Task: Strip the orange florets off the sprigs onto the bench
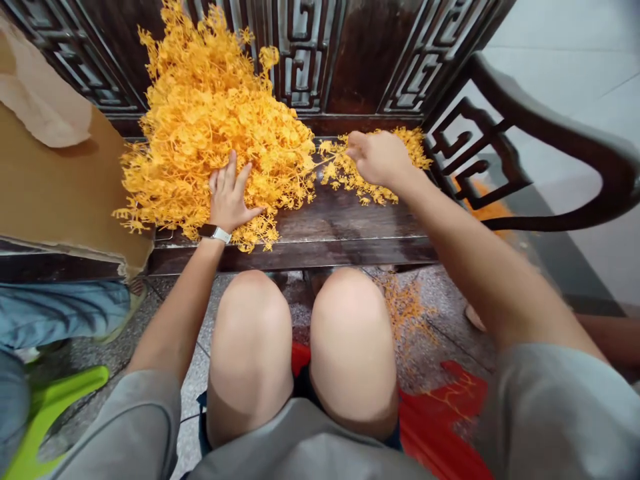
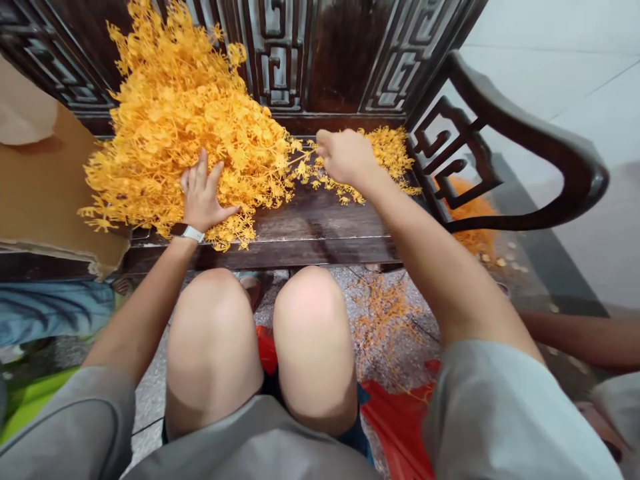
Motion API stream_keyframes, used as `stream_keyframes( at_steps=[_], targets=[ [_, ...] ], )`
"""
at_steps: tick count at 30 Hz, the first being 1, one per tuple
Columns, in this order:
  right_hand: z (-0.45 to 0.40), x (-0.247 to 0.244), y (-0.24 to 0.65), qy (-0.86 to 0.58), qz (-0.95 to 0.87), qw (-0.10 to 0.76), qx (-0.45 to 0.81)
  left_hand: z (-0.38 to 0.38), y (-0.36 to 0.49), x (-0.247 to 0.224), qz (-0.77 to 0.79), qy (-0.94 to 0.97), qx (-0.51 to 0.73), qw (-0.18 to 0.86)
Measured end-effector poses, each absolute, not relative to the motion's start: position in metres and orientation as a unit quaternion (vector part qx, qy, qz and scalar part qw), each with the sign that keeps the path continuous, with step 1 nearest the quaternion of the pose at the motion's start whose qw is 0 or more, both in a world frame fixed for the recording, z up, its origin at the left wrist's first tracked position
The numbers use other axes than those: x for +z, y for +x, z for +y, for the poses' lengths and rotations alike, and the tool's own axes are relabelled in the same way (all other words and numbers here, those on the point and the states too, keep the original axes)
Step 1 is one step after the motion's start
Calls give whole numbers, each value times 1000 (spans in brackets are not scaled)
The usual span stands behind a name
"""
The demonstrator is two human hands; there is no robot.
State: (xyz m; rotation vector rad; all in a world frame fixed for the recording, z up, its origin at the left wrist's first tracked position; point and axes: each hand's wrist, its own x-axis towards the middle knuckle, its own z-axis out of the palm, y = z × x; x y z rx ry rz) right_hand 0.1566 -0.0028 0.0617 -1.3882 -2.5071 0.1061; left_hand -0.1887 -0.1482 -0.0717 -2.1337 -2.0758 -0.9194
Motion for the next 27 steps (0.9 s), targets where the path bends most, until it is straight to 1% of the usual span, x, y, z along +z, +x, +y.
stream_keyframes(
  at_steps=[5, 8, 11, 13, 16, 22, 24, 27],
  targets=[
    [34, 74, 139, -499, -854, 150, 10, -153, -188, -79, -679, -665, -311, 10],
    [49, 70, 138, -524, -841, 132, -3, -156, -188, -81, -682, -658, -318, 0],
    [47, 63, 141, -542, -830, 131, 0, -157, -192, -81, -688, -649, -325, -4],
    [29, 59, 149, -529, -838, 134, 4, -156, -197, -79, -690, -643, -331, -8],
    [-23, 53, 169, -487, -862, 140, 13, -151, -203, -71, -693, -634, -342, -23],
    [-143, 42, 212, -485, -853, 125, 144, -130, -187, -55, -728, -569, -380, -42],
    [-170, 39, 221, -489, -842, 125, 191, -124, -180, -56, -728, -560, -395, -34],
    [-194, 41, 233, -495, -826, 139, 229, -122, -176, -59, -719, -564, -406, -28]
  ],
)
